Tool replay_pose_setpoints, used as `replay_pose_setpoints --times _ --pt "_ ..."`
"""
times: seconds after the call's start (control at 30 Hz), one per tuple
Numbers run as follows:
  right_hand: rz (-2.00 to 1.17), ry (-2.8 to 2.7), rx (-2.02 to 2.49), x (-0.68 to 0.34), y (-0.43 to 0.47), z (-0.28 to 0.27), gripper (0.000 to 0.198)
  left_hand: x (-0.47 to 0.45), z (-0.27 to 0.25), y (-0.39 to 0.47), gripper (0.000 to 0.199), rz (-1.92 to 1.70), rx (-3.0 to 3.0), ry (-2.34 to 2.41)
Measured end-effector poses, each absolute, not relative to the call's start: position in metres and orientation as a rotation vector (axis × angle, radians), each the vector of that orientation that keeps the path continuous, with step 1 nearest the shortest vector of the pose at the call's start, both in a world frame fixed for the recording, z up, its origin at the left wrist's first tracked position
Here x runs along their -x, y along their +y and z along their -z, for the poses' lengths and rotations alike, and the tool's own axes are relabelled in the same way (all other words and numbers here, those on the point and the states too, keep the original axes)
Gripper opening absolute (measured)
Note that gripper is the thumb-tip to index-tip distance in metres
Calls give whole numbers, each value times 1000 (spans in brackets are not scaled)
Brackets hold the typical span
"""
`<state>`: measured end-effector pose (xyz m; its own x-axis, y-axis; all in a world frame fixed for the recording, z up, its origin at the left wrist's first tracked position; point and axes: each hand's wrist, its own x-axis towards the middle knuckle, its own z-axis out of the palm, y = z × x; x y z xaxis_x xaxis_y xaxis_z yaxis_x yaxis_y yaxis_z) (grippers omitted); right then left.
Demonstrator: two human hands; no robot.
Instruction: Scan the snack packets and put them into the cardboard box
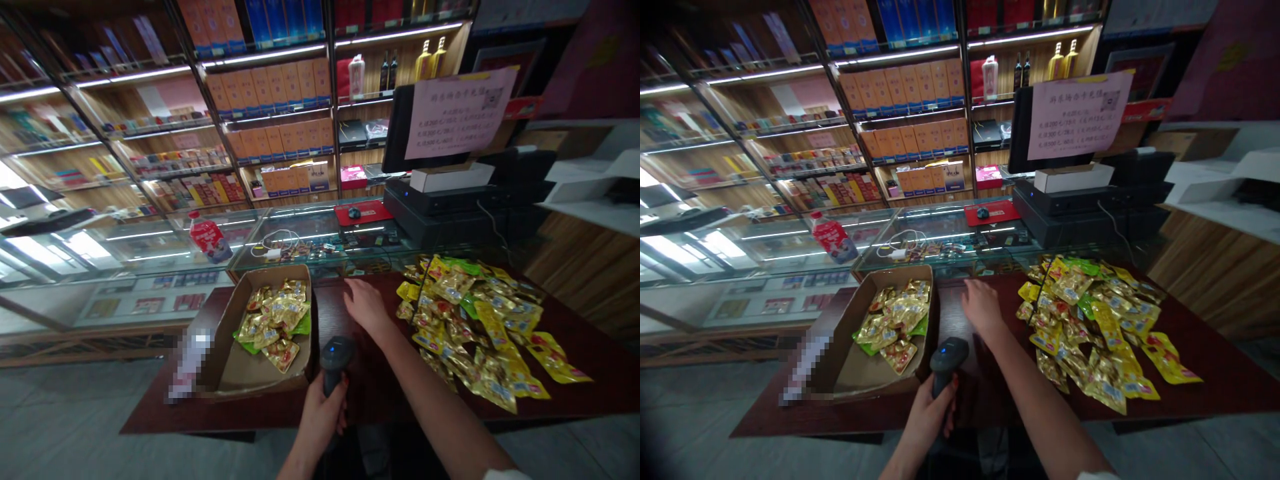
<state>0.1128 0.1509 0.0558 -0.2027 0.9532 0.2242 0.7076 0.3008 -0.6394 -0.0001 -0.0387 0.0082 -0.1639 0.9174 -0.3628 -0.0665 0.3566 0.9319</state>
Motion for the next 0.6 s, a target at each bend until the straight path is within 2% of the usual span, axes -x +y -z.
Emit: replay_pose_setpoints --times 0.1,0.2,0.47,0.6 --pt "-74 -2092 1986 -162 137 -34 50 1 -8 -39 56 -1053 -817 1455" --pt "102 -2171 2118 -181 119 -12 53 -2 -9 -37 53 -1020 -836 1453" --pt "-303 -2340 1619 -140 85 11 52 -12 -18 -37 52 -1016 -879 1432" --pt "-269 -2181 1627 -157 101 7 49 -7 -20 -45 56 -1029 -860 1475"
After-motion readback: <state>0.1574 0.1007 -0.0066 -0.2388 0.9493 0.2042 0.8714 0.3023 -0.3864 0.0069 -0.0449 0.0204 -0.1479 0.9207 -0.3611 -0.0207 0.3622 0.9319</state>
